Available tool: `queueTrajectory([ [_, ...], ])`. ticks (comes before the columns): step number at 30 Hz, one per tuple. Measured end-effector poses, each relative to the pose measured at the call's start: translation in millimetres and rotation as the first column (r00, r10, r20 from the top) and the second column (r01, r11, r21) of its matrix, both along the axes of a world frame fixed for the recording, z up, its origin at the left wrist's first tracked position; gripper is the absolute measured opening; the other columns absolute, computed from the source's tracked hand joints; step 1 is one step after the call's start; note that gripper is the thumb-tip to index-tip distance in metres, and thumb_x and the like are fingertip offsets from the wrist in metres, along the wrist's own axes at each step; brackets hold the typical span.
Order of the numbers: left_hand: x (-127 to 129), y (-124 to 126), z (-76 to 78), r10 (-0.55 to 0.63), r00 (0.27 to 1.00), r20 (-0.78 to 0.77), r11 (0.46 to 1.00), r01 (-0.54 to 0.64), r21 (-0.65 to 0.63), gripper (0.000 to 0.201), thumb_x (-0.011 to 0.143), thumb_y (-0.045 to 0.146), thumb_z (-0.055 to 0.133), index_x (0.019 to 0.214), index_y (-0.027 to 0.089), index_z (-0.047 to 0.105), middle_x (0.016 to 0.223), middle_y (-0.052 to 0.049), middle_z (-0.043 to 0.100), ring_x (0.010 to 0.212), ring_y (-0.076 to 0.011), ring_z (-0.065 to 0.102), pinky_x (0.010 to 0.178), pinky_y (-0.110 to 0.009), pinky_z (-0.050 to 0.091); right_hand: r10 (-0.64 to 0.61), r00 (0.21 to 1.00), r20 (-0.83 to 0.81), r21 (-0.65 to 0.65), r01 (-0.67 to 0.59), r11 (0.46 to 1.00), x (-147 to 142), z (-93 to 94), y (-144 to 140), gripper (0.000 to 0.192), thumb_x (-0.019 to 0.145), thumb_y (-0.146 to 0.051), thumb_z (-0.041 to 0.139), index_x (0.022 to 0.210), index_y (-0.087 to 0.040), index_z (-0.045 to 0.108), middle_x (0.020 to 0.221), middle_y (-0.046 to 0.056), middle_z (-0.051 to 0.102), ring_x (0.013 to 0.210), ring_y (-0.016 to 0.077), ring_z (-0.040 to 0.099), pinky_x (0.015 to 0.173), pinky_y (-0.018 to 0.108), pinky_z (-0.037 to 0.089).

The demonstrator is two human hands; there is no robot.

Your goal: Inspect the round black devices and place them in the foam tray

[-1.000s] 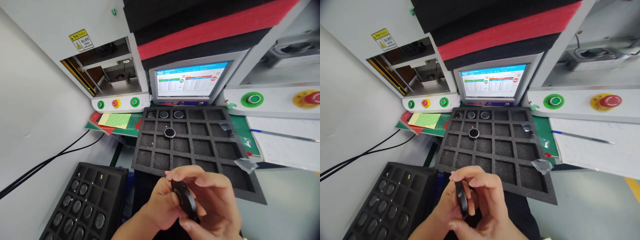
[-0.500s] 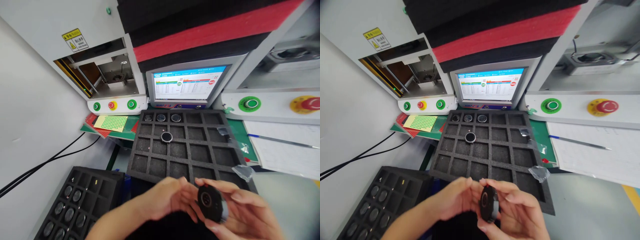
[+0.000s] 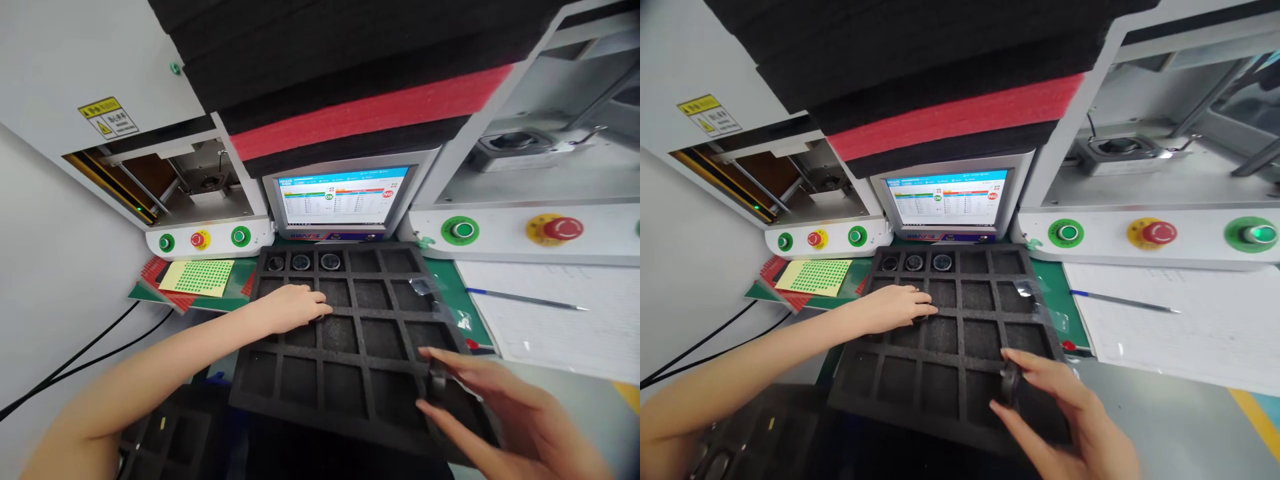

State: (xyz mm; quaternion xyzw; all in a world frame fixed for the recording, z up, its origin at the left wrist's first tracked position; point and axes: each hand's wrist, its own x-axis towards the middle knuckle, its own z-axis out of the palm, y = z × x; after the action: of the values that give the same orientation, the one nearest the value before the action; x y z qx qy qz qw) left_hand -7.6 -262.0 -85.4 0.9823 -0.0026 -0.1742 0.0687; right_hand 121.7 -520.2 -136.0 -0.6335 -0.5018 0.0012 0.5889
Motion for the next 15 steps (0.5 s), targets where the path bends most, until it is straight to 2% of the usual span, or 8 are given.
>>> queueTrajectory([
  [3,2,4,1.5,0.085,0.996,0.039,0.996,-0.086,0.028,0.042,0.080,0.022,0.079,0.119,0.020,0.065,0.117,-0.006,0.070,0.100,-0.0228,0.070,0.083,-0.029,0.053,0.102,0.960,0.261,-0.194,-0.052,0.980,34,0.1,31,0.023,0.091,-0.034,0.063,0.109,-0.023,0.054,0.105,0.007,0.072,0.091,0.0221,0.073,0.075,0.032,0.064],
  [5,7,8,0.7,0.208,0.973,0.103,0.973,-0.217,0.079,0.040,0.086,0.032,0.072,0.122,0.018,0.062,0.118,-0.009,0.069,0.102,-0.0247,0.070,0.083,-0.031,0.054,0.223,0.936,0.273,-0.373,-0.110,0.921,54,1.1,62,0.026,0.091,-0.033,0.060,0.113,-0.022,0.052,0.105,0.009,0.071,0.092,0.0243,0.072,0.075,0.037,0.063],
  [7,15,14,-2.7,0.338,0.925,0.173,0.922,-0.362,0.138,0.040,0.090,0.038,0.066,0.120,0.012,0.062,0.112,-0.014,0.070,0.098,-0.0293,0.070,0.081,-0.037,0.055,0.303,0.921,0.246,-0.480,-0.156,0.864,70,2.1,97,0.027,0.085,-0.024,0.063,0.110,-0.021,0.054,0.105,0.009,0.070,0.094,0.0254,0.071,0.079,0.039,0.061],
  [9,25,18,-8.4,0.419,0.882,0.216,0.873,-0.457,0.172,0.039,0.089,0.041,0.066,0.111,0.009,0.066,0.104,-0.016,0.071,0.093,-0.0336,0.071,0.076,-0.041,0.055,0.356,0.904,0.236,-0.524,-0.190,0.830,80,1.6,129,0.028,0.079,-0.017,0.065,0.106,-0.021,0.056,0.107,0.008,0.070,0.100,0.0273,0.070,0.085,0.041,0.059],
  [11,32,19,-14.8,0.450,0.862,0.233,0.852,-0.493,0.175,0.038,0.087,0.043,0.068,0.105,0.009,0.069,0.100,-0.017,0.072,0.094,-0.0353,0.071,0.074,-0.041,0.055,0.396,0.890,0.224,-0.551,-0.220,0.805,85,-1.1,153,0.032,0.075,-0.013,0.066,0.105,-0.021,0.057,0.110,0.009,0.070,0.103,0.0287,0.069,0.087,0.042,0.058],
  [13,33,18,-18.9,0.459,0.854,0.245,0.850,-0.502,0.158,0.040,0.084,0.047,0.070,0.104,0.012,0.071,0.101,-0.014,0.072,0.095,-0.0339,0.070,0.073,-0.038,0.055,0.422,0.884,0.204,-0.564,-0.246,0.788,87,-5.0,164,0.034,0.074,-0.014,0.067,0.107,-0.020,0.057,0.109,0.009,0.071,0.100,0.0283,0.070,0.086,0.041,0.059],
  [15,28,21,-18.2,0.474,0.838,0.271,0.843,-0.521,0.136,0.048,0.081,0.055,0.071,0.110,0.017,0.070,0.104,-0.011,0.072,0.096,-0.0312,0.070,0.073,-0.035,0.054,0.432,0.881,0.191,-0.553,-0.267,0.789,88,-8.1,160,0.035,0.077,-0.021,0.066,0.111,-0.020,0.057,0.111,0.010,0.072,0.100,0.0280,0.071,0.086,0.041,0.060],
])
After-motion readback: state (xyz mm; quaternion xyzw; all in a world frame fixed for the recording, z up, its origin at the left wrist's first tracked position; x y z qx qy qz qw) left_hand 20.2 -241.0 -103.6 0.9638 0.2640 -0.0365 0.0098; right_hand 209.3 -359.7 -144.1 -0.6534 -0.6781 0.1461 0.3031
